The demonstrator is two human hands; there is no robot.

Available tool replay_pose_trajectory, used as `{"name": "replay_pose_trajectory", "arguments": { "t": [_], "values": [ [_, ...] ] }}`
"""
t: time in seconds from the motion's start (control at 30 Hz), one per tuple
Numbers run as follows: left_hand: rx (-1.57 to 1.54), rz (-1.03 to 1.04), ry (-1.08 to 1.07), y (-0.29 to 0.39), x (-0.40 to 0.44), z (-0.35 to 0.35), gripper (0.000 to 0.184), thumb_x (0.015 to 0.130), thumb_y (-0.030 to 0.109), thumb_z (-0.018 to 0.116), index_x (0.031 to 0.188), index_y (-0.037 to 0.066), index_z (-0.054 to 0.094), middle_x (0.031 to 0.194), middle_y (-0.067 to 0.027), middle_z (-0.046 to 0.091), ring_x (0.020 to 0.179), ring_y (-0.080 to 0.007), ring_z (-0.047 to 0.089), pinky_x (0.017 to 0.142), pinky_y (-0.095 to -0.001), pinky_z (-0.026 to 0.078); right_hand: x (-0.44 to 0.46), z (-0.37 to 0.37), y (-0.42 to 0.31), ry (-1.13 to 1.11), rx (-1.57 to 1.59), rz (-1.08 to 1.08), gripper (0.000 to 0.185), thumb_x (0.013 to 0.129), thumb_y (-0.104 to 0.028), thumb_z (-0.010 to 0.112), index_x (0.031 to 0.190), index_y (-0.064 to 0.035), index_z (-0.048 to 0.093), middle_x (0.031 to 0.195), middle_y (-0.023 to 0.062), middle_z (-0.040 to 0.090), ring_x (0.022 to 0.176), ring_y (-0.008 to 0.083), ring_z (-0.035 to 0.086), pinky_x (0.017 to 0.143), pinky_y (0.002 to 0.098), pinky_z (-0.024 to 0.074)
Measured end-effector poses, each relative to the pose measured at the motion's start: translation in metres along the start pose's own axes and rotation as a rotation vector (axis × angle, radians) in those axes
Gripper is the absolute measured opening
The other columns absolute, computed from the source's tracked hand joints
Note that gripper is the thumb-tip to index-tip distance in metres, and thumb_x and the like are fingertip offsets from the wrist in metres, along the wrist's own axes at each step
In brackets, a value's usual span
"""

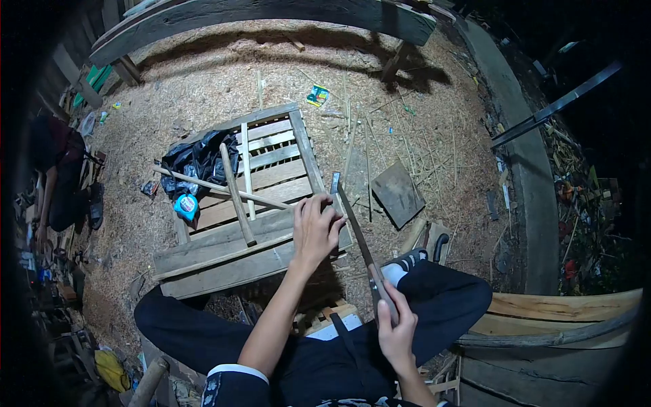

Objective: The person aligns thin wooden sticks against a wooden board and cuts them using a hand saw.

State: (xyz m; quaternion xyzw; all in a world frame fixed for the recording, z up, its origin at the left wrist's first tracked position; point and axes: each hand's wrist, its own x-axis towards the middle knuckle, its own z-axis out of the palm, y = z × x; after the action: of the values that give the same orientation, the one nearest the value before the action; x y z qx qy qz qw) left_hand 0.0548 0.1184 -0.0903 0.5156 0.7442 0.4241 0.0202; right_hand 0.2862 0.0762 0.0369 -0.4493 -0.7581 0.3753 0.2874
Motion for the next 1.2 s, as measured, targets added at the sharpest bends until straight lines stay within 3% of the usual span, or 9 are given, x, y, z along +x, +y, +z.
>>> {"name": "replay_pose_trajectory", "arguments": {
  "t": [0.1,0.27,0.4,0.63,0.8,0.9,1.03,1.13,1.2],
  "values": [
    [0.014,0.028,0.028,0.003,-0.001,-0.002,0.018,0.086,0.022,0.080,0.093,0.006,0.074,0.126,-0.0138,0.063,0.124,-0.0333,0.058,0.111,-0.0512,0.038,0.014,0.010,-0.004,-0.050,0.059,0.196,0.039,0.103,-0.011,0.063,0.140,0.0038,0.063,0.127,0.0265,0.072,0.118,0.0285,0.073,0.096,0.0393,0.0559],
    [0.013,0.037,0.017,0.000,-0.001,-0.002,0.018,0.086,0.022,0.081,0.093,0.006,0.074,0.126,-0.0138,0.063,0.123,-0.0336,0.059,0.111,-0.0518,0.038,0.042,0.032,0.009,-0.022,0.091,0.030,0.040,0.106,-0.016,0.060,0.140,0.0038,0.062,0.132,0.0253,0.070,0.122,0.0360,0.070,0.101,0.0402,0.0535],
    [0.018,0.006,-0.006,0.001,-0.001,0.000,0.019,0.087,0.022,0.080,0.093,0.006,0.073,0.125,-0.0137,0.063,0.122,-0.0330,0.059,0.111,-0.0521,0.037,-0.016,-0.006,0.002,-0.031,0.096,0.206,0.037,0.102,-0.010,0.063,0.137,0.0035,0.064,0.128,0.0269,0.071,0.109,0.0276,0.076,0.089,0.0359,0.0586],
    [0.007,0.020,0.018,-0.002,-0.002,0.001,0.018,0.087,0.022,0.079,0.091,0.006,0.073,0.125,-0.0129,0.063,0.127,-0.0322,0.057,0.114,-0.0521,0.035,0.052,0.030,0.016,-0.016,0.062,-0.012,0.040,0.101,-0.011,0.066,0.137,0.0056,0.064,0.128,0.0270,0.072,0.114,0.0335,0.074,0.097,0.0400,0.0562],
    [-0.017,-0.006,0.006,0.000,0.001,0.002,0.018,0.087,0.022,0.080,0.090,0.006,0.072,0.125,-0.0126,0.063,0.127,-0.0317,0.057,0.114,-0.0524,0.035,-0.024,-0.012,0.014,-0.057,0.094,0.276,0.039,0.102,-0.010,0.065,0.137,0.0054,0.064,0.131,0.0266,0.071,0.120,0.0295,0.072,0.098,0.0395,0.0556],
    [0.036,0.074,0.008,0.000,-0.001,-0.001,0.019,0.086,0.023,0.080,0.090,0.006,0.072,0.125,-0.0135,0.063,0.128,-0.0319,0.057,0.113,-0.0527,0.036,0.023,0.016,0.003,-0.035,0.125,0.193,0.038,0.102,-0.011,0.064,0.138,0.0046,0.064,0.130,0.0260,0.071,0.120,0.0276,0.072,0.098,0.0391,0.0558],
    [0.003,0.034,0.013,-0.001,0.000,-0.004,0.020,0.086,0.023,0.080,0.089,0.005,0.072,0.128,-0.0151,0.063,0.129,-0.0339,0.057,0.113,-0.0521,0.036,0.049,0.036,0.009,-0.005,0.080,0.019,0.038,0.103,-0.011,0.063,0.138,0.0050,0.064,0.128,0.0262,0.072,0.119,0.0267,0.072,0.097,0.0382,0.0559],
    [0.005,0.006,0.027,0.000,0.000,0.000,0.021,0.086,0.023,0.081,0.089,0.005,0.073,0.133,-0.0174,0.062,0.129,-0.0364,0.057,0.114,-0.0523,0.037,-0.001,-0.007,-0.004,-0.059,0.087,0.177,0.039,0.104,-0.014,0.063,0.137,0.0053,0.063,0.126,0.0256,0.073,0.119,0.0300,0.072,0.099,0.0383,0.0548],
    [-0.005,0.052,0.022,0.001,-0.003,-0.001,0.022,0.087,0.024,0.081,0.089,0.004,0.073,0.136,-0.0187,0.062,0.131,-0.0379,0.057,0.116,-0.0532,0.038,-0.002,-0.012,-0.003,-0.053,0.080,0.169,0.039,0.104,-0.015,0.063,0.137,0.0053,0.063,0.126,0.0249,0.073,0.118,0.0303,0.072,0.099,0.0383,0.0546]
  ]
}}
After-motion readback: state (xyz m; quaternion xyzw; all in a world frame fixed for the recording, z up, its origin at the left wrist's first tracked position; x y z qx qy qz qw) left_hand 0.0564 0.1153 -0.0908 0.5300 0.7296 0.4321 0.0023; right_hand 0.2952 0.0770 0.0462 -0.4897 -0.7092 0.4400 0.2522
